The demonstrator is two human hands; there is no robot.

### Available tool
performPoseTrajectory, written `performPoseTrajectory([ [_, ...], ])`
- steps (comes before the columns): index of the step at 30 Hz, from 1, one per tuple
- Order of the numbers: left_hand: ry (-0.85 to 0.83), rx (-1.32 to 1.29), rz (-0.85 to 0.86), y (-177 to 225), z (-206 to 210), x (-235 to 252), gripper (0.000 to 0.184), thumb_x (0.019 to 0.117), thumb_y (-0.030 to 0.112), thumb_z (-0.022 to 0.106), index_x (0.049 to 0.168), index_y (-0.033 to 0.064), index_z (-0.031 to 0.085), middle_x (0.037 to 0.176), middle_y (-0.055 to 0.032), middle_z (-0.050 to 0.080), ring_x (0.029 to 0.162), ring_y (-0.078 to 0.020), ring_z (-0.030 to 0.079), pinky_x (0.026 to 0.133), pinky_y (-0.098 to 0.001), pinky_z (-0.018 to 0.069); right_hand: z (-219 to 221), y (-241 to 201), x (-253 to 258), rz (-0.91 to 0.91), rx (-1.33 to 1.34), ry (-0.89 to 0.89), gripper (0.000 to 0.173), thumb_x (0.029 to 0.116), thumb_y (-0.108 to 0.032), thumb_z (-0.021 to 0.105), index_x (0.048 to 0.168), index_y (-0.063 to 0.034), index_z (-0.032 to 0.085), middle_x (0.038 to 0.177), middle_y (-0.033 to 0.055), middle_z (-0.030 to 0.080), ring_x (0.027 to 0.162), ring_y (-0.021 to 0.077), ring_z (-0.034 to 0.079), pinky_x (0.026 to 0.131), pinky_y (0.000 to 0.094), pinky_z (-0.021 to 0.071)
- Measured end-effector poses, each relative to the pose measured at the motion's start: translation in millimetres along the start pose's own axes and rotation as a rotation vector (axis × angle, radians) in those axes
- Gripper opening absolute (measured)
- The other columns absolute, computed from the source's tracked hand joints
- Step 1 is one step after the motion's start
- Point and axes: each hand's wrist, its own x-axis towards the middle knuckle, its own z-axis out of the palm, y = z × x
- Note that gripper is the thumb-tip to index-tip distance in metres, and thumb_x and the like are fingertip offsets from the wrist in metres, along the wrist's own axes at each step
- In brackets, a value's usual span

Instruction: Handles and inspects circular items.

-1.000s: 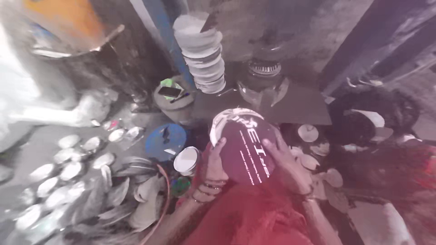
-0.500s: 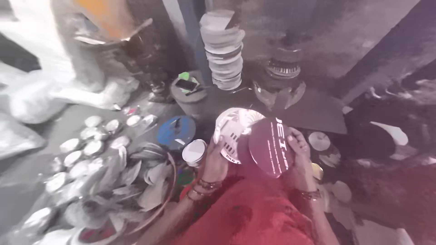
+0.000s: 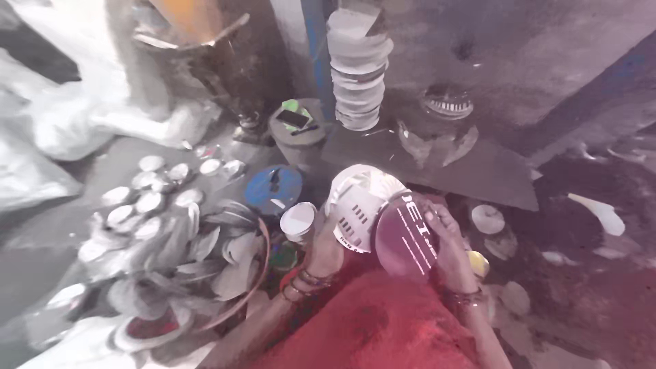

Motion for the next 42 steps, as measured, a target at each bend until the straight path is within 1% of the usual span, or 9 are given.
performPoseTrajectory([
  [6,-0.063,0.152,0.191,-10,-4,-3,0.038,0.1051,0.024,0.043,0.132,-0.0024,0.048,0.108,-0.0002,0.068,0.100,-0.0078,0.068,0.093,-0.0304,0.0575,16,6,-4,0.011,0.033,0.016,0.021,0.0998,-0.007,0.051,0.120,-0.0025,0.057,0.096,-0.0024,0.071,0.085,0.0035,0.069,0.077,0.0218,0.0605],
  [12,-0.010,0.009,0.232,-20,-23,17,0.040,0.1080,0.032,0.044,0.139,0.0069,0.050,0.116,-0.0049,0.067,0.105,-0.0135,0.068,0.093,-0.0358,0.0579,-2,12,4,-0.015,0.071,0.069,0.025,0.1041,-0.011,0.046,0.125,-0.0018,0.057,0.102,0.0020,0.071,0.089,0.0071,0.070,0.077,0.0237,0.0613],
  [15,0.009,-0.010,0.240,-22,-28,22,0.035,0.1080,0.032,0.044,0.132,0.0090,0.054,0.109,-0.0026,0.070,0.098,-0.0117,0.070,0.089,-0.0342,0.0598,0,11,5,0.035,0.152,0.084,0.023,0.1040,-0.009,0.042,0.119,-0.0039,0.059,0.097,0.0015,0.072,0.085,0.0061,0.070,0.076,0.0234,0.0614],
  [18,-0.015,0.005,0.151,-22,-32,16,0.031,0.1075,0.025,0.046,0.130,0.0079,0.056,0.109,-0.0026,0.070,0.097,-0.0114,0.070,0.088,-0.0339,0.0602,6,8,0,0.099,0.159,-0.011,0.023,0.0986,-0.015,0.052,0.119,-0.0062,0.058,0.098,-0.0007,0.072,0.087,0.0044,0.070,0.075,0.0212,0.0607],
  [21,-0.120,0.099,0.075,-15,-32,3,0.034,0.1067,0.026,0.047,0.131,0.0047,0.058,0.107,-0.0027,0.072,0.095,-0.0101,0.071,0.086,-0.0318,0.0608,11,3,-7,0.130,0.050,-0.165,0.046,0.0938,-0.024,0.065,0.133,-0.0034,0.053,0.108,-0.0032,0.070,0.092,0.0027,0.068,0.078,0.0202,0.0592],
  [25,-0.306,0.265,-0.028,11,-37,-8,0.044,0.1011,0.049,0.051,0.121,0.0120,0.065,0.107,0.0066,0.073,0.100,-0.0029,0.068,0.091,-0.0259,0.0572,12,1,-9,0.052,-0.146,-0.355,0.054,0.0914,-0.026,0.071,0.133,0.0014,0.053,0.107,-0.0081,0.070,0.091,-0.0019,0.066,0.081,0.0186,0.0570],
  [27,-0.388,0.316,-0.068,21,-44,-1,0.057,0.0963,0.057,0.057,0.128,0.0094,0.062,0.112,0.0046,0.071,0.104,-0.0041,0.066,0.095,-0.0274,0.0557,12,3,-8,-0.006,-0.205,-0.408,0.056,0.0906,-0.028,0.073,0.133,0.0033,0.054,0.111,-0.0062,0.070,0.095,-0.0020,0.066,0.084,0.0187,0.0571],
  [34,-0.547,0.407,-0.229,43,-39,17,0.028,0.1041,0.025,0.043,0.112,0.0123,0.067,0.093,0.0080,0.073,0.087,-0.0002,0.069,0.082,-0.0211,0.0588,10,-6,-10,-0.061,-0.214,-0.433,0.037,0.0868,-0.023,0.076,0.118,-0.0077,0.063,0.098,-0.0140,0.071,0.088,-0.0044,0.067,0.080,0.0178,0.0573],
  [42,-0.467,0.366,-0.348,30,-45,16,0.036,0.1074,0.028,0.035,0.116,0.0076,0.063,0.095,0.0040,0.072,0.090,-0.0032,0.069,0.085,-0.0242,0.0584,7,-4,-7,0.012,-0.258,-0.460,0.047,0.0860,-0.025,0.076,0.122,-0.0042,0.056,0.103,-0.0120,0.070,0.093,-0.0036,0.066,0.085,0.0191,0.0571],
])
